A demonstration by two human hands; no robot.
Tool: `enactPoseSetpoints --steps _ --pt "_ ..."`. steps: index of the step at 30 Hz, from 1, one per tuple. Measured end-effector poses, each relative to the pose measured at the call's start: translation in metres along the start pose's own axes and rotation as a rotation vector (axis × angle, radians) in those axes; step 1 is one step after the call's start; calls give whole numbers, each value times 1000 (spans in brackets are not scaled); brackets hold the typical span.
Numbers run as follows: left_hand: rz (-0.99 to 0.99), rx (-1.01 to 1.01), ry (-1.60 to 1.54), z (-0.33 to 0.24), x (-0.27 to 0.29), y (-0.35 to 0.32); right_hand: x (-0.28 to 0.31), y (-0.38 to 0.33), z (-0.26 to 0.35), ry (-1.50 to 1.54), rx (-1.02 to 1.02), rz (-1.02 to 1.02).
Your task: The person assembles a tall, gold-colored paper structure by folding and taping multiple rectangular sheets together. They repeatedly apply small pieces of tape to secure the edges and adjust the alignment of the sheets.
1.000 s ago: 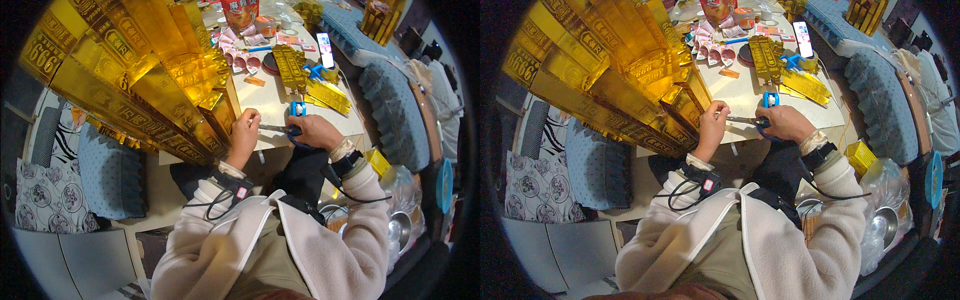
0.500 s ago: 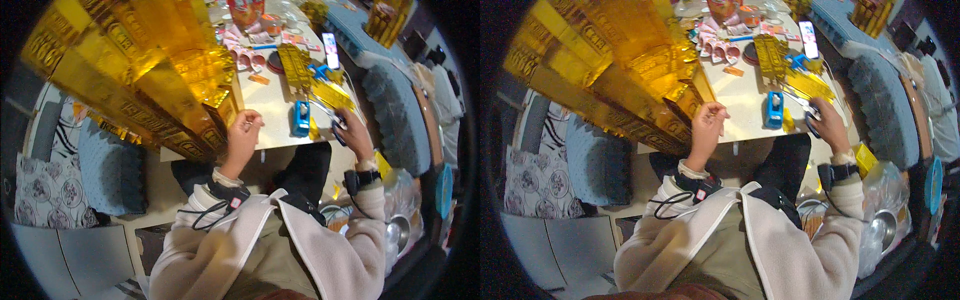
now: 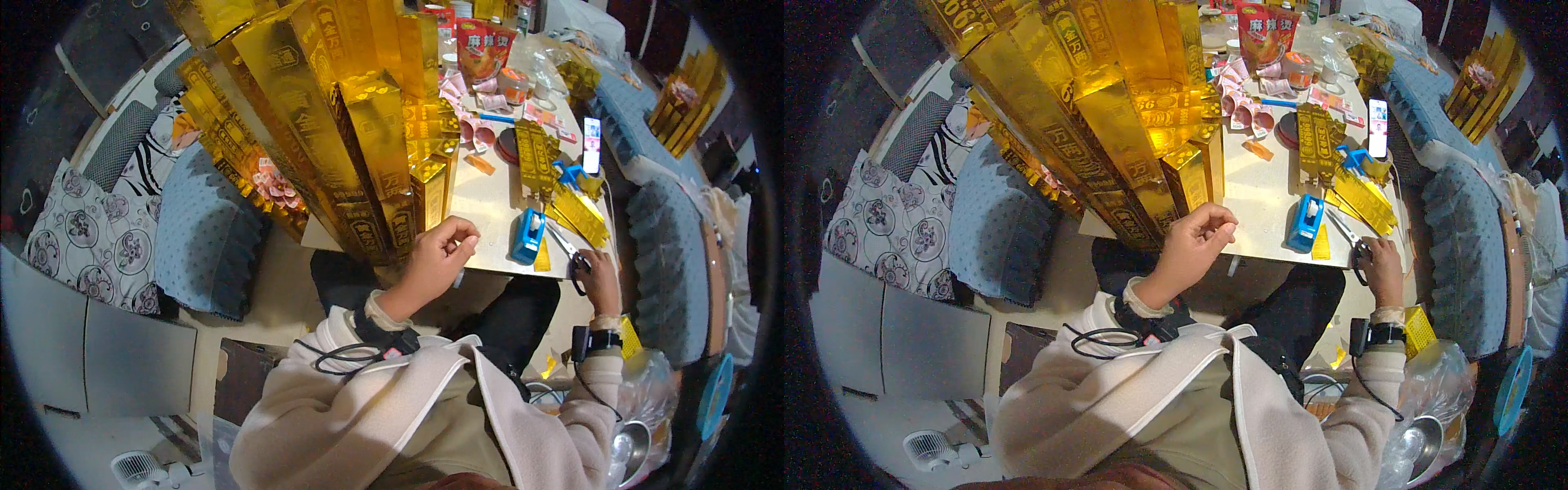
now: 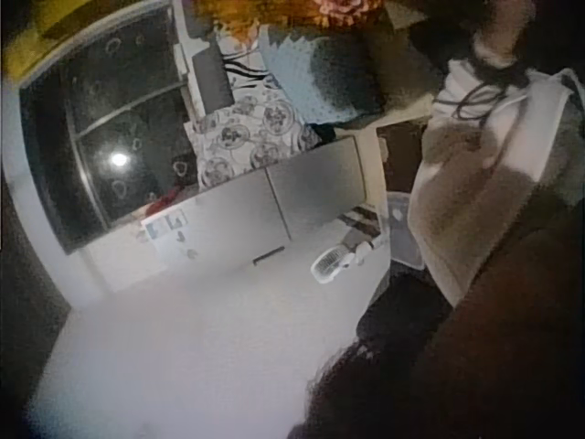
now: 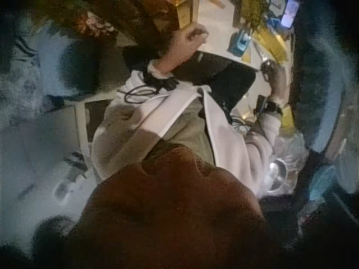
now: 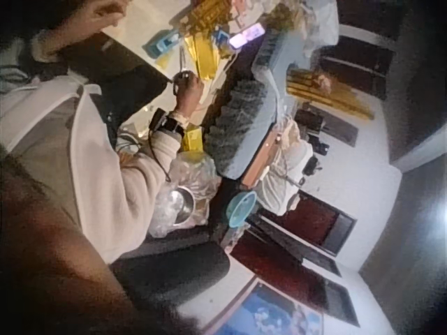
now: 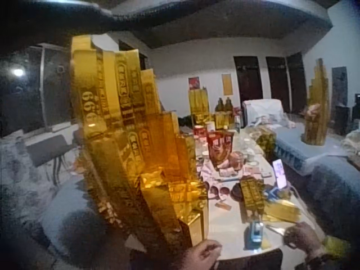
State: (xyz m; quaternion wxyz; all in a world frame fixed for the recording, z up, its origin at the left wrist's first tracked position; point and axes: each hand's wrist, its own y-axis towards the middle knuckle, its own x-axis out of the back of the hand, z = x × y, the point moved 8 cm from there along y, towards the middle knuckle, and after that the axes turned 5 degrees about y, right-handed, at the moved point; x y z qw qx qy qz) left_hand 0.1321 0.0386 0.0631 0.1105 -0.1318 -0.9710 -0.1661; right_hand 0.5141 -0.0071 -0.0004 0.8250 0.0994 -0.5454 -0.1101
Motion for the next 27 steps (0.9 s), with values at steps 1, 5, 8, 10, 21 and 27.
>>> enactPoseSetpoints --steps 1,5,8,10,21,27 --pt "-14 -18 31 -6 4 -3 7 2 15 -34 35 -38" --pt "-90 -83 121 -31 19 -13 12 12 93 595 -30 -95" --pt "-166 -185 225 -52 27 -18 0 10 187 926 120 23" --pt "-202 -223 254 -62 33 -22 1 9 242 1028 267 59" --pt "-258 -192 231 -75 59 -41 5 13 299 1044 405 -100" --pt "-247 -172 279 -76 64 -46 10 8 307 1156 368 -163"
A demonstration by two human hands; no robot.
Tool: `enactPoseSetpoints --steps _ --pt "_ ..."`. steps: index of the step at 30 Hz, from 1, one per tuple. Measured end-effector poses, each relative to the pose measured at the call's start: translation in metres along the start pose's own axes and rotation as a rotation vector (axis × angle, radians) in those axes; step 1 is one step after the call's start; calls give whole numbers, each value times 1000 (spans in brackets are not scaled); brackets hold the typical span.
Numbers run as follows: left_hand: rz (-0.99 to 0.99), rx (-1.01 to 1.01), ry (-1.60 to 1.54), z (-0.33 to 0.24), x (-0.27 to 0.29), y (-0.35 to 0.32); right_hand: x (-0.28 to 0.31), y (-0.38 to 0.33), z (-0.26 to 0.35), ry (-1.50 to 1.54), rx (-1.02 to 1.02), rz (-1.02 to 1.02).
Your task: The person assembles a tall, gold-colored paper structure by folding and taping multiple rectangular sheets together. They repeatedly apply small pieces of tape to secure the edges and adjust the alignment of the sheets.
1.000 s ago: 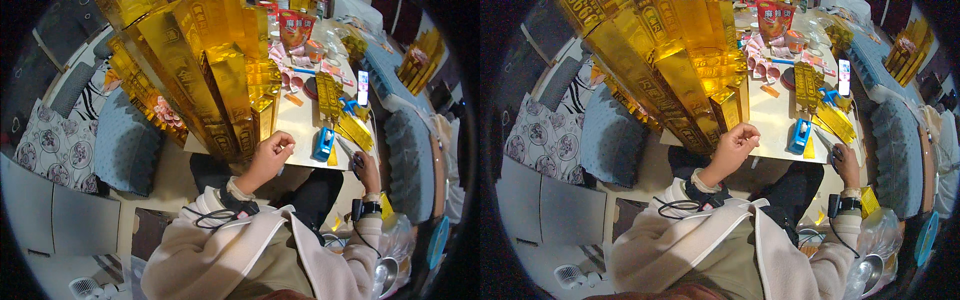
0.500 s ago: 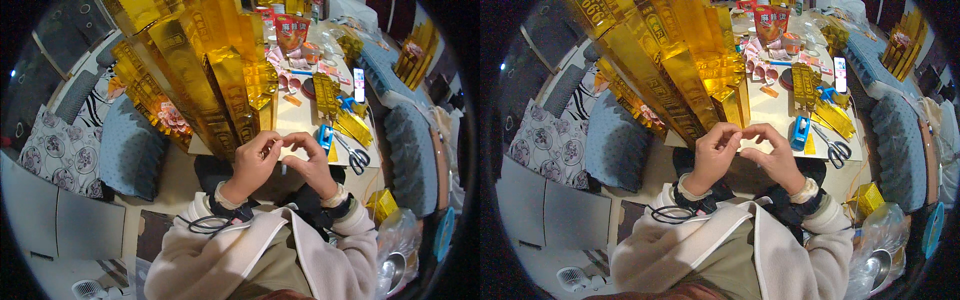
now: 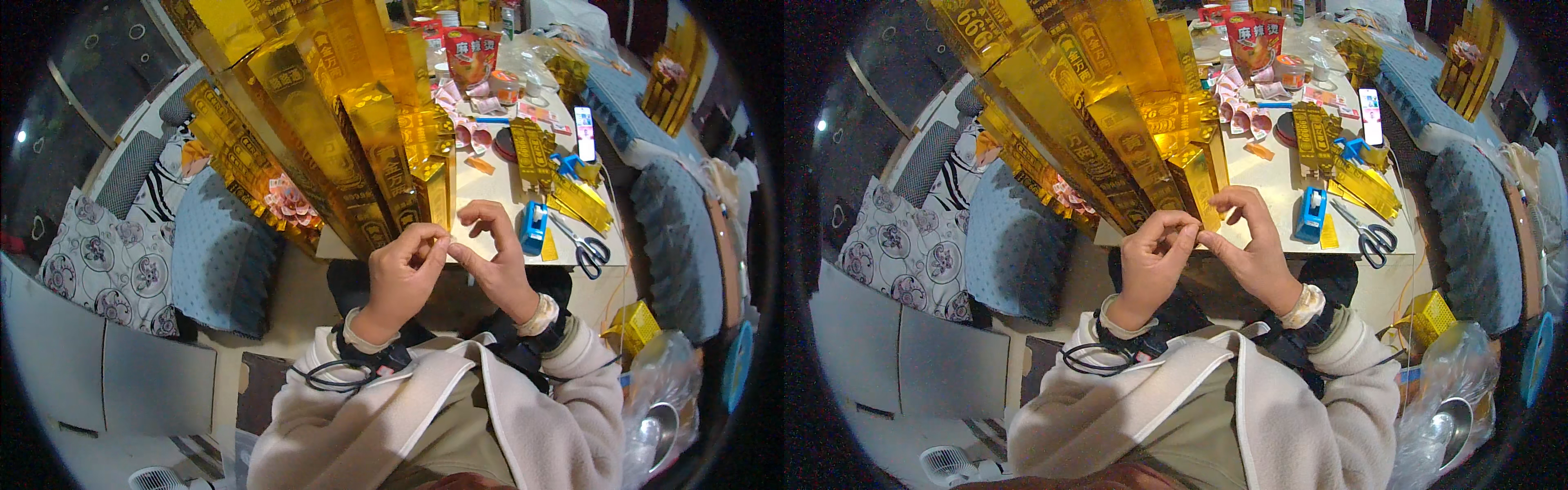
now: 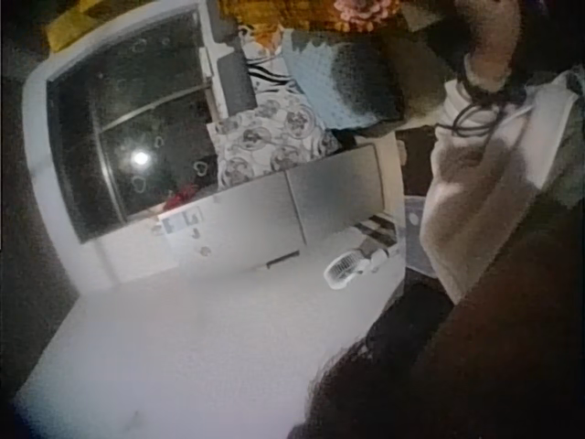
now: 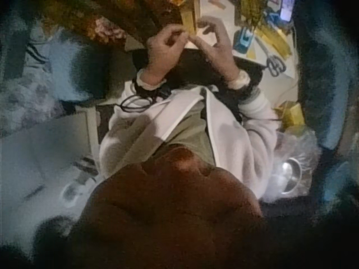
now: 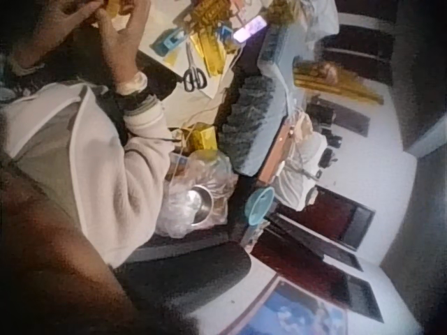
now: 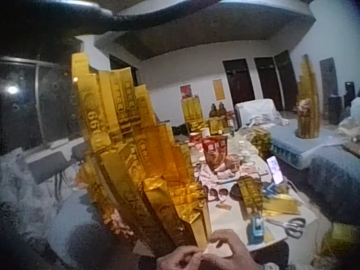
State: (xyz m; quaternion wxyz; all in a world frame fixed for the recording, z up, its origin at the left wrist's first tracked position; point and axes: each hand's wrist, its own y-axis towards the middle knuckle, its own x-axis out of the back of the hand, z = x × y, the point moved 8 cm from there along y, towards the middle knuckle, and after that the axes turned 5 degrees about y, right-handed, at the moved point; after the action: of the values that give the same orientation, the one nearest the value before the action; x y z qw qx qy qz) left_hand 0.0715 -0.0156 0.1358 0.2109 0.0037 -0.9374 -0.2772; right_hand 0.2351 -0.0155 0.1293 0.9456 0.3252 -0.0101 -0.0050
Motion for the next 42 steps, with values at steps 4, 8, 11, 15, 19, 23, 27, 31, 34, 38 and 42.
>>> enactPoseSetpoints --steps 4,8,11,15,19,23,27,31,34,38,42 --pt "-38 25 -28 3 6 0 -9 2 14 -69 120 42" --pt "-55 66 -27 4 13 0 -17 3 5 -102 25 116" --pt "-62 31 9 -2 18 0 -18 3 -3 -64 -34 65" --pt "-106 -172 242 -21 28 7 -21 4 -8 -56 -63 38" --pt "-185 -498 624 -50 39 12 -23 7 -4 -146 33 21" --pt "-315 -581 762 -70 61 21 -20 9 -19 -39 -45 -118" --pt "-422 -673 922 -88 72 39 -28 16 -30 63 -6 -203" --pt "-352 -641 999 -89 68 60 -38 25 -32 42 57 -233" --pt "-329 -608 1060 -86 66 69 -43 32 -35 95 64 -255" --pt "-335 -593 1063 -81 66 75 -46 35 -35 65 69 -263" --pt "-331 -608 1038 -78 66 76 -47 36 -34 47 78 -271"
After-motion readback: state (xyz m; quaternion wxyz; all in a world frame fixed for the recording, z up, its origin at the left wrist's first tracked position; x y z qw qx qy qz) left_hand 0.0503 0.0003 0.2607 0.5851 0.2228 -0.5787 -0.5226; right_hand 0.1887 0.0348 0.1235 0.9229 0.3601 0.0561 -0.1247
